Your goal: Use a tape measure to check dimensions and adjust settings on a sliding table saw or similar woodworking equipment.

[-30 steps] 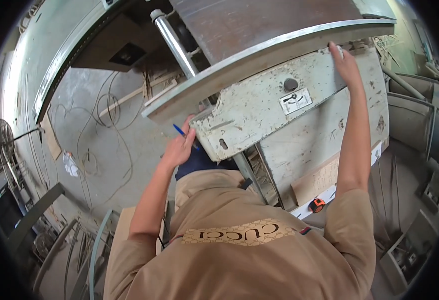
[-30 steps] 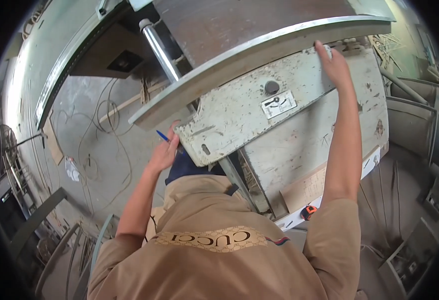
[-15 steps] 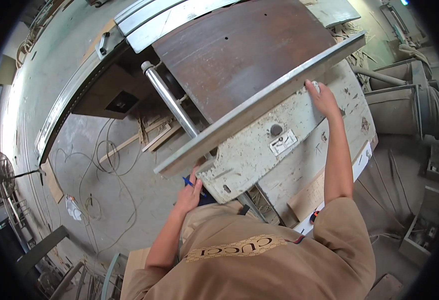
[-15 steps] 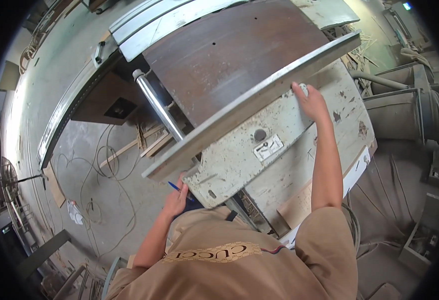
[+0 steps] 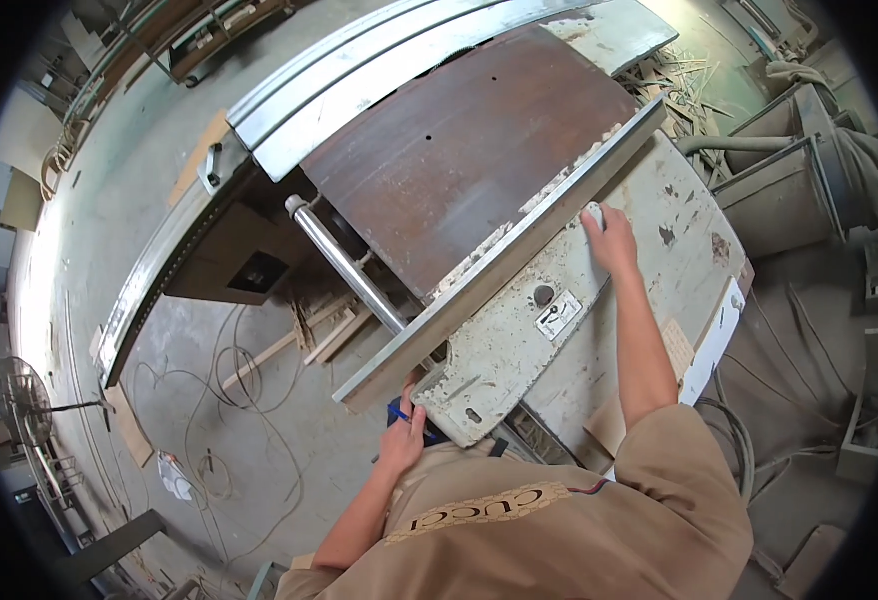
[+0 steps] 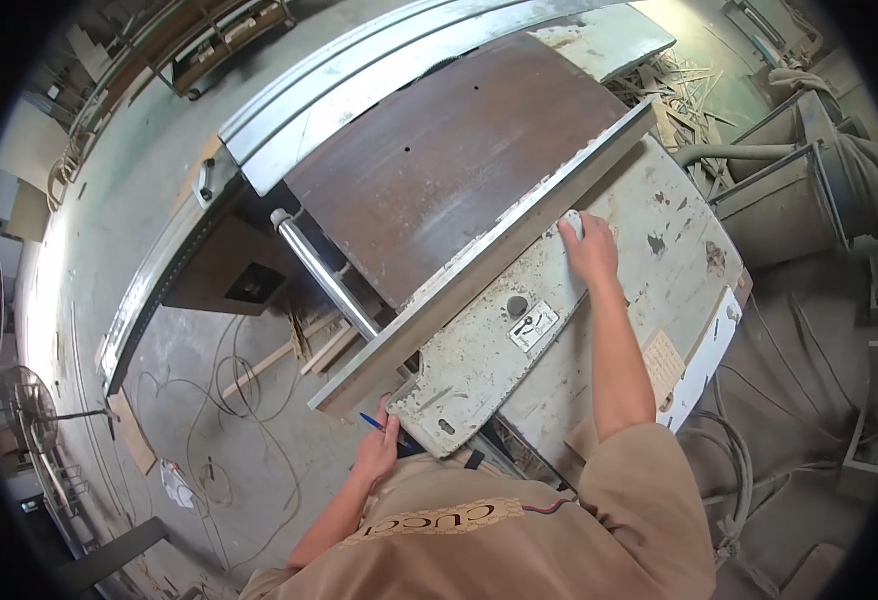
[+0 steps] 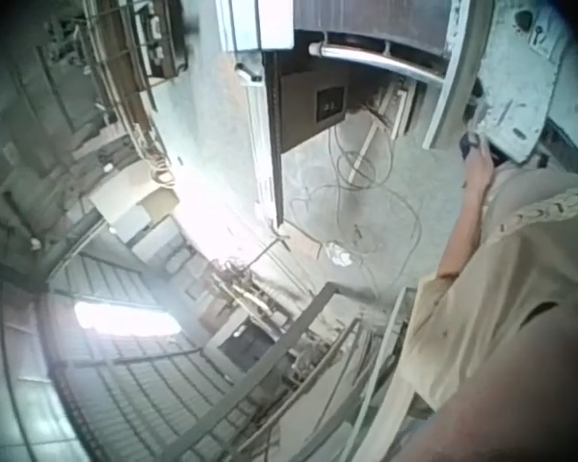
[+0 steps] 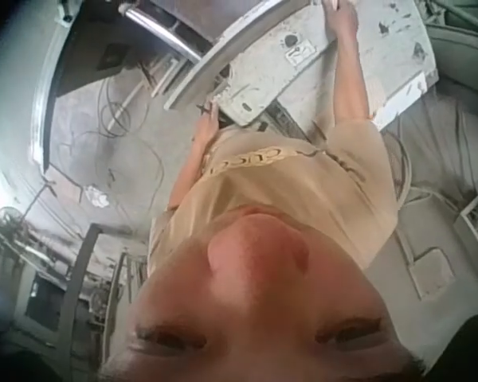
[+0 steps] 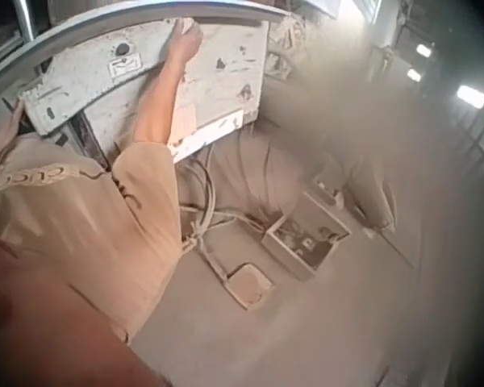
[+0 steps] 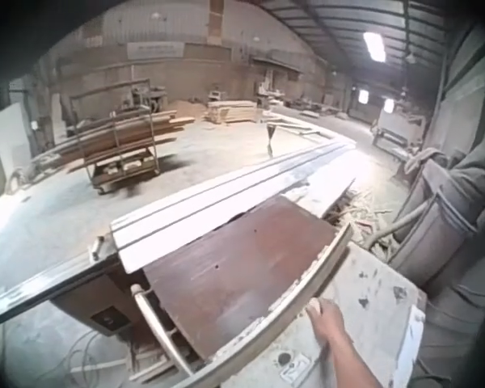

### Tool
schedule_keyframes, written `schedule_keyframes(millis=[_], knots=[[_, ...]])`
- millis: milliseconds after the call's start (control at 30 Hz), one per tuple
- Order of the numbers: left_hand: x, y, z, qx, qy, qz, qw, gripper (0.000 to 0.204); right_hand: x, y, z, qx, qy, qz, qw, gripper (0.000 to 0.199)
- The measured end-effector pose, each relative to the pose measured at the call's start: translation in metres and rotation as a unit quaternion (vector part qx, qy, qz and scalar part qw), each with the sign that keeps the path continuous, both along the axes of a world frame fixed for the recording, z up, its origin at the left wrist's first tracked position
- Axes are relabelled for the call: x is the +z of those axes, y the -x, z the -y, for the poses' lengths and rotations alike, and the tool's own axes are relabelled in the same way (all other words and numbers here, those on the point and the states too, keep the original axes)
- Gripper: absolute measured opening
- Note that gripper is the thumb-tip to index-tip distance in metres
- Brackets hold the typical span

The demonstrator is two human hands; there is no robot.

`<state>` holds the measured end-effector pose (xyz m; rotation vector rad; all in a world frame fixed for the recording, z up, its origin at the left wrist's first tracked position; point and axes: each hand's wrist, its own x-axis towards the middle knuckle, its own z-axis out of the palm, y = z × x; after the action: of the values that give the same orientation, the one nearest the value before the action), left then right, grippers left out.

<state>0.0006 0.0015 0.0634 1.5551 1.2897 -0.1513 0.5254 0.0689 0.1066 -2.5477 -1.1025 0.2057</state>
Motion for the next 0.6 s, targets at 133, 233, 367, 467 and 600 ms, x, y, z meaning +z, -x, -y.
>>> schedule_keyframes(millis=[133, 233, 367, 467, 600], knots=[[0.014, 0.001, 0.003, 0.017, 0.021, 0.035, 0.999, 0.068, -0.031, 0.011, 0.014, 0.032, -0.036, 0.123, 0.991, 0.066], [-0.014, 0.007, 0.002, 0.005, -0.014, 0.07, 0.997, 0.071, -0.023, 0.002, 0.026, 0.011, -0.006, 0.07, 0.997, 0.069], [0.006, 0.033, -0.016, -0.049, -0.111, 0.121, 0.985, 0.06, -0.003, 0.01, 0.108, 0.0, -0.121, 0.104, 0.987, 0.063], [0.103, 0.068, -0.038, 0.133, -0.107, 0.047, 0.984, 0.055, 0.036, 0.092, 0.176, -0.027, -0.198, 0.082, 0.976, 0.052], [0.122, 0.045, -0.155, 0.171, -0.167, 0.167, 0.956, 0.034, 0.001, 0.128, 0.341, -0.316, -0.132, 0.112, 0.933, 0.054]])
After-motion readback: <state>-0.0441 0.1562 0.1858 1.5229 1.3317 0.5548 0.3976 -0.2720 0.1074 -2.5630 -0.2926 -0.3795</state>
